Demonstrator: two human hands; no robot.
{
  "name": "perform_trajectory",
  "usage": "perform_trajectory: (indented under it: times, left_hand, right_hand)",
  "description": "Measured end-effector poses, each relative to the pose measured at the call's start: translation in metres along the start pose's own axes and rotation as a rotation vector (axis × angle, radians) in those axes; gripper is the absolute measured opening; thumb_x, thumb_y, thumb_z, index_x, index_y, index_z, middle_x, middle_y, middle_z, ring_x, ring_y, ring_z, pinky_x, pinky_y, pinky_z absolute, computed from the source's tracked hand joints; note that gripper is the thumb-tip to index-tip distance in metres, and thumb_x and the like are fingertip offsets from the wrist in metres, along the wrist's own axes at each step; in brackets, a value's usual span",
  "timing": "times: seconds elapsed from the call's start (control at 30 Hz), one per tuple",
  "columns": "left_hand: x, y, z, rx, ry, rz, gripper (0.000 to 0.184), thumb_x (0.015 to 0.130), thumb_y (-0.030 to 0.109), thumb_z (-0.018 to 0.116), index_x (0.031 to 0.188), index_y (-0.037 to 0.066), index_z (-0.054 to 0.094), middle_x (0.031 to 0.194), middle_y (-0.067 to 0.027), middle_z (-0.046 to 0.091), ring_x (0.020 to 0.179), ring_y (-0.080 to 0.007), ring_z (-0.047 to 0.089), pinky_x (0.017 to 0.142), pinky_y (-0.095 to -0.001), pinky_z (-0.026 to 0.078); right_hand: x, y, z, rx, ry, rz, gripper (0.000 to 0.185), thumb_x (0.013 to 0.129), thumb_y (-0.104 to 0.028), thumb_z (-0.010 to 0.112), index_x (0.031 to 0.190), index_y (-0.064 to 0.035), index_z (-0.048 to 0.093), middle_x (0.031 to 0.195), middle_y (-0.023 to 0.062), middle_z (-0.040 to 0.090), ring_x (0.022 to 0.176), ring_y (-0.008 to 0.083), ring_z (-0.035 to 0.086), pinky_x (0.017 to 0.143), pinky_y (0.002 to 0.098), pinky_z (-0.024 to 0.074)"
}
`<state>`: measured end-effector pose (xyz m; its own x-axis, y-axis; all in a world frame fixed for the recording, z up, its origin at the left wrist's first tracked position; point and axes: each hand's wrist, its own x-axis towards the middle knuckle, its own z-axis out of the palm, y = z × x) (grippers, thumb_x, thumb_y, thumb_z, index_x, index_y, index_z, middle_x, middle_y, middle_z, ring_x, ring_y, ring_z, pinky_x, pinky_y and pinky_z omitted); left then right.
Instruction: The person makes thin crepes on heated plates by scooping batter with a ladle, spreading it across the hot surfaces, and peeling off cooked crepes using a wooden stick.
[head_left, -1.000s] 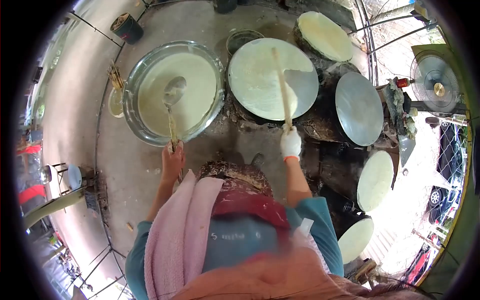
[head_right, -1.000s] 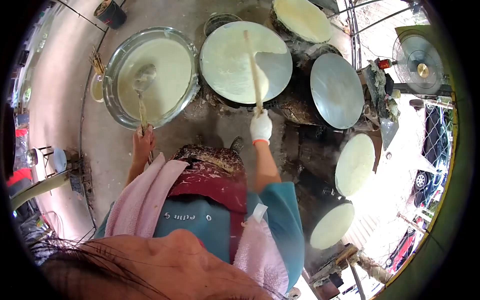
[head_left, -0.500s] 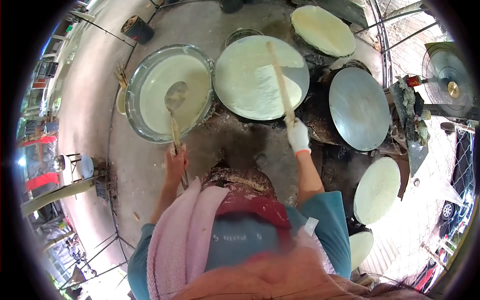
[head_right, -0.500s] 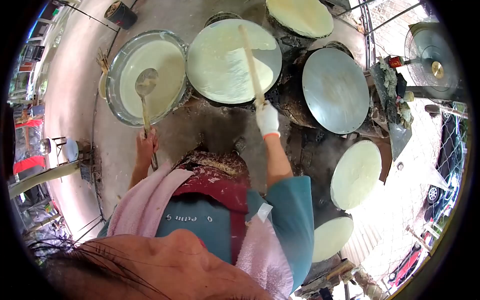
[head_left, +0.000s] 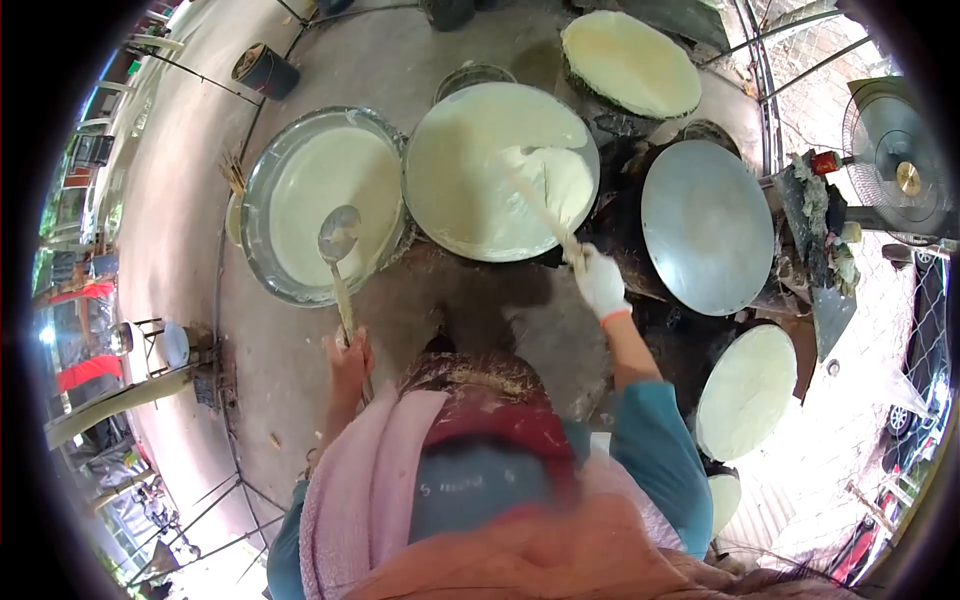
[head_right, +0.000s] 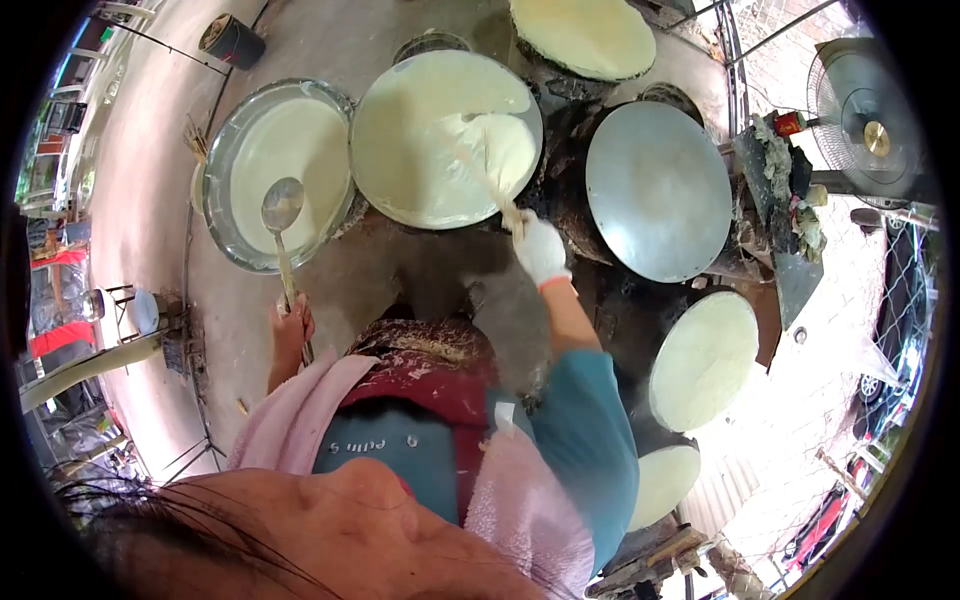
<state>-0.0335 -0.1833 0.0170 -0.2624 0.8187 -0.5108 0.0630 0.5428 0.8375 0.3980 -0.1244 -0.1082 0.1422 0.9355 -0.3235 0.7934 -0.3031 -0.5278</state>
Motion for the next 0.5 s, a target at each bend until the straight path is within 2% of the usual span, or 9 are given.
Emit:
perform_trajectory:
  times: [0.03, 0.13, 0.17, 0.23, 0.33, 0.4, 0.43, 0.47, 0.5]
  left_hand:
    - [0.002, 0.0, 0.002, -0.018, 0.005, -0.003, 0.01, 0.094, 0.013, 0.053, 0.092, 0.003, 0.053, 0.054, 0.0019, 0.038, 0.038, -0.008, 0.034, 0.033, -0.0239, 0.025]
    - [-0.002, -0.004, 0.002, -0.028, 0.006, -0.024, 0.008, 0.094, 0.011, 0.052, 0.091, 0.004, 0.052, 0.054, 0.0012, 0.04, 0.037, -0.0082, 0.035, 0.033, -0.0246, 0.025]
    - [-0.004, -0.004, 0.003, -0.025, 0.001, -0.013, 0.008, 0.093, 0.011, 0.053, 0.092, 0.003, 0.052, 0.054, 0.0012, 0.041, 0.037, -0.0082, 0.035, 0.033, -0.0247, 0.025]
    - [-0.005, -0.001, 0.007, -0.021, 0.012, 0.001, 0.008, 0.093, 0.011, 0.053, 0.092, 0.003, 0.052, 0.054, 0.0012, 0.041, 0.038, -0.0081, 0.035, 0.033, -0.0247, 0.025]
    - [-0.015, 0.003, 0.013, 0.018, 0.044, -0.007, 0.008, 0.093, 0.011, 0.052, 0.092, 0.003, 0.053, 0.054, 0.0011, 0.041, 0.038, -0.0082, 0.035, 0.034, -0.0248, 0.025]
    - [-0.015, 0.002, 0.016, 0.075, 0.05, -0.002, 0.008, 0.093, 0.011, 0.052, 0.092, 0.002, 0.053, 0.054, 0.001, 0.041, 0.038, -0.0082, 0.036, 0.034, -0.0248, 0.025]
    - [-0.015, 0.004, 0.017, 0.057, 0.035, -0.009, 0.009, 0.093, 0.011, 0.052, 0.091, 0.002, 0.053, 0.054, 0.001, 0.041, 0.038, -0.0083, 0.036, 0.034, -0.0248, 0.025]
    - [-0.016, 0.008, 0.02, 0.037, 0.018, -0.017, 0.009, 0.093, 0.011, 0.052, 0.091, 0.002, 0.053, 0.055, 0.0009, 0.042, 0.038, -0.0083, 0.036, 0.034, -0.0249, 0.026]
    - [-0.013, 0.011, 0.025, 0.011, 0.0, -0.019, 0.009, 0.093, 0.011, 0.052, 0.091, 0.002, 0.053, 0.055, 0.0008, 0.042, 0.038, -0.0084, 0.037, 0.034, -0.0249, 0.026]
  right_hand:
    - [-0.004, 0.011, 0.003, -0.05, -0.014, 0.009, 0.047, 0.093, -0.035, 0.046, 0.133, -0.0104, 0.046, 0.093, 0.0261, 0.064, 0.084, 0.0406, 0.064, 0.075, 0.0498, 0.0495]
    - [0.028, 0.026, -0.01, -0.183, 0.119, 0.038, 0.055, 0.092, -0.033, 0.047, 0.143, -0.0151, 0.033, 0.088, 0.0253, 0.064, 0.078, 0.04, 0.064, 0.07, 0.0501, 0.0502]
    - [0.046, 0.017, -0.022, -0.229, 0.149, 0.041, 0.058, 0.092, -0.031, 0.047, 0.144, -0.0143, 0.03, 0.083, 0.0248, 0.063, 0.073, 0.0407, 0.063, 0.066, 0.0509, 0.0502]
    - [0.094, 0.004, -0.034, -0.327, 0.205, 0.032, 0.061, 0.092, -0.034, 0.046, 0.145, -0.0133, 0.025, 0.085, 0.0236, 0.064, 0.073, 0.0401, 0.064, 0.065, 0.05, 0.0514]
    - [0.134, -0.039, -0.054, -0.186, 0.312, 0.072, 0.056, 0.091, -0.038, 0.047, 0.139, -0.0127, 0.033, 0.089, 0.0231, 0.065, 0.077, 0.0397, 0.065, 0.067, 0.049, 0.0519]
    - [0.109, -0.085, -0.066, -0.045, 0.298, -0.072, 0.053, 0.088, -0.042, 0.053, 0.128, -0.0085, 0.047, 0.088, 0.0227, 0.065, 0.079, 0.0407, 0.064, 0.068, 0.0484, 0.0513]
    - [0.094, -0.088, -0.055, 0.112, 0.25, -0.099, 0.048, 0.086, -0.043, 0.054, 0.119, -0.0096, 0.054, 0.091, 0.0231, 0.064, 0.081, 0.0418, 0.062, 0.072, 0.0489, 0.0506]
    - [0.09, -0.073, -0.025, 0.141, 0.264, -0.202, 0.049, 0.085, -0.043, 0.057, 0.126, -0.0163, 0.054, 0.091, 0.0235, 0.064, 0.084, 0.0419, 0.062, 0.074, 0.0483, 0.0498]
    - [0.042, -0.095, -0.046, 0.222, 0.129, -0.078, 0.058, 0.084, -0.048, 0.059, 0.132, -0.017, 0.051, 0.092, 0.0257, 0.062, 0.086, 0.0431, 0.06, 0.077, 0.0464, 0.0501]
